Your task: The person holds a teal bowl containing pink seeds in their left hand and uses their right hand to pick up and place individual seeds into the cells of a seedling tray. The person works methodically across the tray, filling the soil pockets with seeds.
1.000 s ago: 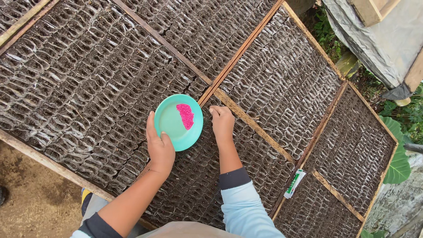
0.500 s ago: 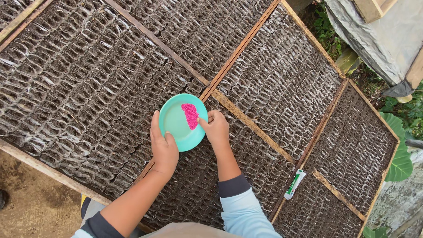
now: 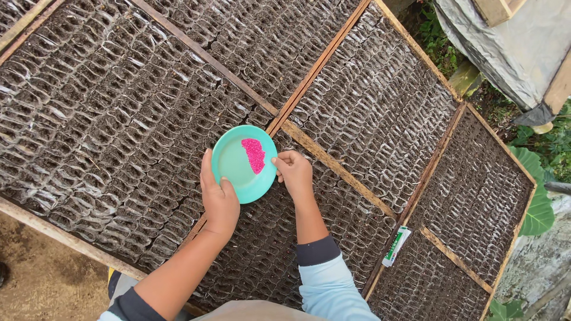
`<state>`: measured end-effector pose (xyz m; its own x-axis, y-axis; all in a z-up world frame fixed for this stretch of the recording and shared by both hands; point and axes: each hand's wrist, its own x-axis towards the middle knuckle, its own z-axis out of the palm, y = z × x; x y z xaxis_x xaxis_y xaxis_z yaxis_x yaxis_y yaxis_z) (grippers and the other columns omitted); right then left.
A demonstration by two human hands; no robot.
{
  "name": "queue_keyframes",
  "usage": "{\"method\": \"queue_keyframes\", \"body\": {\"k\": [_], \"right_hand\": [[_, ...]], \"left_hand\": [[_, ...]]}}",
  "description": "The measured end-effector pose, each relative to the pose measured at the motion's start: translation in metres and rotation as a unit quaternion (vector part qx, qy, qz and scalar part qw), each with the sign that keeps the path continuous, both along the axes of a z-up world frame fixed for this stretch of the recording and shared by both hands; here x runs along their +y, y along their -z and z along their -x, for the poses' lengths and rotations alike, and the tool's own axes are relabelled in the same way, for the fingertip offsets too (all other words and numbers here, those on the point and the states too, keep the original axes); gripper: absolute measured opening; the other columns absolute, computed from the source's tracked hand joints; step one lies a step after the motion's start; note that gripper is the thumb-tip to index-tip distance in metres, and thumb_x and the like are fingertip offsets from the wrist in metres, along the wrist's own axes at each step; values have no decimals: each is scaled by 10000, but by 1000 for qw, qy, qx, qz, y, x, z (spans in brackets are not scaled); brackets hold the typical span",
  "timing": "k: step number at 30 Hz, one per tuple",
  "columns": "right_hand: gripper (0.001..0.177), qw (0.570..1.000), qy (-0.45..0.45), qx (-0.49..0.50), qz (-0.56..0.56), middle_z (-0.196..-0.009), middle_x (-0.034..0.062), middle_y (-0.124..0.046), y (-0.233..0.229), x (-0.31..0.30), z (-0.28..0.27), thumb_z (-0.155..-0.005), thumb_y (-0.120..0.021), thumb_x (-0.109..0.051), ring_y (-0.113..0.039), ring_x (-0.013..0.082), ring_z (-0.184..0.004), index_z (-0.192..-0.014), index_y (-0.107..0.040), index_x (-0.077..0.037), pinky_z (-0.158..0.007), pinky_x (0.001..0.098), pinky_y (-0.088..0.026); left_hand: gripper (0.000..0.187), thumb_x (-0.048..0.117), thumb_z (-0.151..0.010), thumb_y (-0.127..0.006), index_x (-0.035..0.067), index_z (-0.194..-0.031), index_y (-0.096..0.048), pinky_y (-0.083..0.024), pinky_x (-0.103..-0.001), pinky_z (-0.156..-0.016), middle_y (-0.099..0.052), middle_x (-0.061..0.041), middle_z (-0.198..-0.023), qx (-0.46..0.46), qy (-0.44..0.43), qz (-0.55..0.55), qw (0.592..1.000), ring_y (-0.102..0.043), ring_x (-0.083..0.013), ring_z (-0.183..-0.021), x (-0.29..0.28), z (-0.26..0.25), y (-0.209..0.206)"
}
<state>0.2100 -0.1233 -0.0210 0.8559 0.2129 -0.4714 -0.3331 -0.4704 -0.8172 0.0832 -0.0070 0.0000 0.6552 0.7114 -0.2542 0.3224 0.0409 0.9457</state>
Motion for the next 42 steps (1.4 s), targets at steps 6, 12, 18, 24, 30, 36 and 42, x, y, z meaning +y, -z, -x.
{"method": "queue_keyframes", "body": {"k": [6,12,18,24,30,36,42], "right_hand": [[165,993,11,-79,89,-568,118,-585,7,0,-19,-853,-602,-120,-564,131,-413,-928,-690,-3,-434,280,-462],[178,980,-10,-131,148,-859,116,-595,34,-5,-33,-844,-635,-170,-626,184,-666,-976,-713,-80,-626,351,-541],[374,982,-90,-67,154,-838,84,-580,-2,6,-12,-734,-760,-259,-607,168,-706,-1014,-659,-32,-621,336,-521],[267,996,-40,-22,81,-745,102,-627,12,-4,-17,-797,-713,-181,-632,141,-625,-982,-669,6,-490,286,-511],[335,989,62,73,-112,-723,214,-619,-4,-9,-17,-780,-671,-4,-617,164,-513,-1050,-576,171,-391,221,-499],[208,997,17,39,-63,-718,193,-611,-1,-11,-16,-763,-659,28,-607,157,-492,-951,-631,112,-344,247,-490],[270,995,27,63,-73,-774,231,-610,7,-13,-17,-754,-639,61,-607,164,-529,-1001,-592,160,-372,230,-522]], "left_hand": [[622,-56,-888,-268,154,-1464,-162,-184,-644,-1005,-146,-271,-1423,4,-7,2,1000,-168,-546,-1299,5,-2,-5],[631,-62,-885,-268,154,-1469,-164,-173,-627,-1019,-157,-242,-1439,-7,-5,-16,1000,-164,-511,-1321,4,-5,3],[621,-53,-882,-258,133,-1465,-155,-158,-636,-1025,-135,-253,-1442,-20,3,-1,1000,-142,-516,-1324,2,-11,5],[623,-45,-881,-250,143,-1466,-150,-166,-637,-1020,-156,-247,-1424,-23,11,-1,1000,-159,-519,-1315,-1,-14,4],[613,-42,-889,-251,143,-1464,-148,-169,-629,-1020,-157,-239,-1430,-25,13,-16,999,-163,-511,-1318,1,-17,1],[616,-45,-890,-255,161,-1462,-160,-200,-634,-1003,-176,-235,-1419,-18,14,-14,1000,-192,-523,-1302,-2,-19,4],[616,-40,-887,-260,155,-1462,-156,-197,-648,-998,-172,-248,-1418,-10,12,-16,1000,-195,-531,-1296,-1,-20,5]]}}
